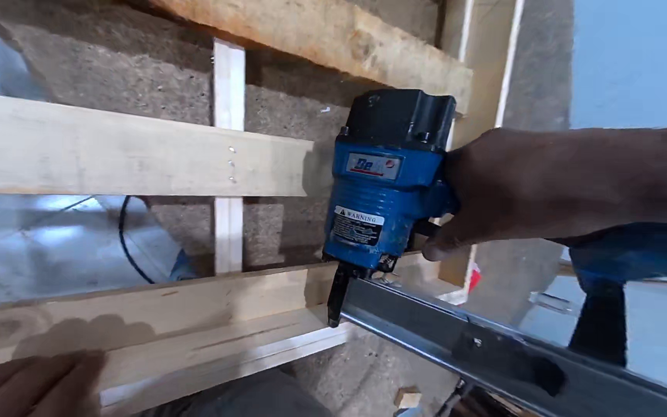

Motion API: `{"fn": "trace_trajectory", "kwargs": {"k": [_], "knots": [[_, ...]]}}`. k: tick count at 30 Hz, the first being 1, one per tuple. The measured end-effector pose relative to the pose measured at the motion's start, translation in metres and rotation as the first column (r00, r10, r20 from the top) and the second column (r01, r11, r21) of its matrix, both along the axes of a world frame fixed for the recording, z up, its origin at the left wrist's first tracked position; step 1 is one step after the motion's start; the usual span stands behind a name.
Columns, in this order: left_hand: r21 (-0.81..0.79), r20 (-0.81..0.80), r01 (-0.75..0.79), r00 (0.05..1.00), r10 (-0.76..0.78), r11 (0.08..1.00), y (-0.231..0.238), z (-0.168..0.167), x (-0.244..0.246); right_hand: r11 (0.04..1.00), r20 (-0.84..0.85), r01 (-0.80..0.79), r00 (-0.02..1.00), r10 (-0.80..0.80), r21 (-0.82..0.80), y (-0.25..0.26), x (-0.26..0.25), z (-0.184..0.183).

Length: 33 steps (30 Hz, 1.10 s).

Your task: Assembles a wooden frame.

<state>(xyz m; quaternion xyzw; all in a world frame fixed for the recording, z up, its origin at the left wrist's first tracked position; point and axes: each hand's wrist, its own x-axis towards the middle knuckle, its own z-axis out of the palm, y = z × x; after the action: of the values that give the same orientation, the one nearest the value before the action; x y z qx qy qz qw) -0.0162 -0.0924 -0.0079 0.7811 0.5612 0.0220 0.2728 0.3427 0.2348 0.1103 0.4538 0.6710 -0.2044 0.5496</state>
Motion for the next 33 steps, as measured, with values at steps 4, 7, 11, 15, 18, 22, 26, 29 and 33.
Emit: {"fn": "trace_trajectory", "kwargs": {"k": [4,7,11,15,18,22,26,29,33], "knots": [[0.133,-0.080,0.023,0.997,-0.013,0.991,-0.008,-0.014,0.003,0.999,0.013,-0.035,0.999,0.036,-0.012,-0.007,-0.019,-0.007],[0.149,-0.096,0.030,0.995,-0.016,0.988,-0.010,-0.018,0.001,0.999,0.045,-0.034,0.998,0.033,0.015,-0.007,-0.025,-0.014],[0.121,-0.115,0.079,0.991,-0.065,0.990,-0.008,-0.019,0.000,0.999,0.048,-0.041,0.998,0.042,-0.008,-0.008,-0.023,-0.022],[0.076,-0.130,0.108,0.987,-0.098,0.991,-0.002,-0.017,0.001,0.995,0.015,-0.096,0.995,0.095,0.025,-0.010,-0.011,-0.029],[-0.103,-0.085,0.097,0.991,-0.106,0.990,0.015,-0.005,0.002,0.991,-0.047,-0.104,0.993,0.108,0.087,-0.012,0.007,-0.035],[-0.050,-0.087,-0.115,0.990,0.110,0.992,0.025,-0.007,0.020,0.976,-0.093,-0.157,0.981,0.172,0.152,-0.015,0.016,-0.039],[-0.101,-0.221,-0.164,0.965,0.139,0.981,0.034,-0.022,0.035,0.980,-0.091,-0.146,0.983,0.159,0.133,-0.015,0.016,-0.041],[-0.076,-0.250,-0.136,0.962,0.113,0.988,0.033,-0.029,0.035,0.981,-0.098,-0.135,0.984,0.150,0.142,-0.017,0.016,-0.042],[-0.066,-0.245,-0.126,0.964,0.107,0.990,0.034,-0.032,0.037,0.954,-0.169,-0.216,0.953,0.253,0.210,-0.020,0.017,-0.043]]}}
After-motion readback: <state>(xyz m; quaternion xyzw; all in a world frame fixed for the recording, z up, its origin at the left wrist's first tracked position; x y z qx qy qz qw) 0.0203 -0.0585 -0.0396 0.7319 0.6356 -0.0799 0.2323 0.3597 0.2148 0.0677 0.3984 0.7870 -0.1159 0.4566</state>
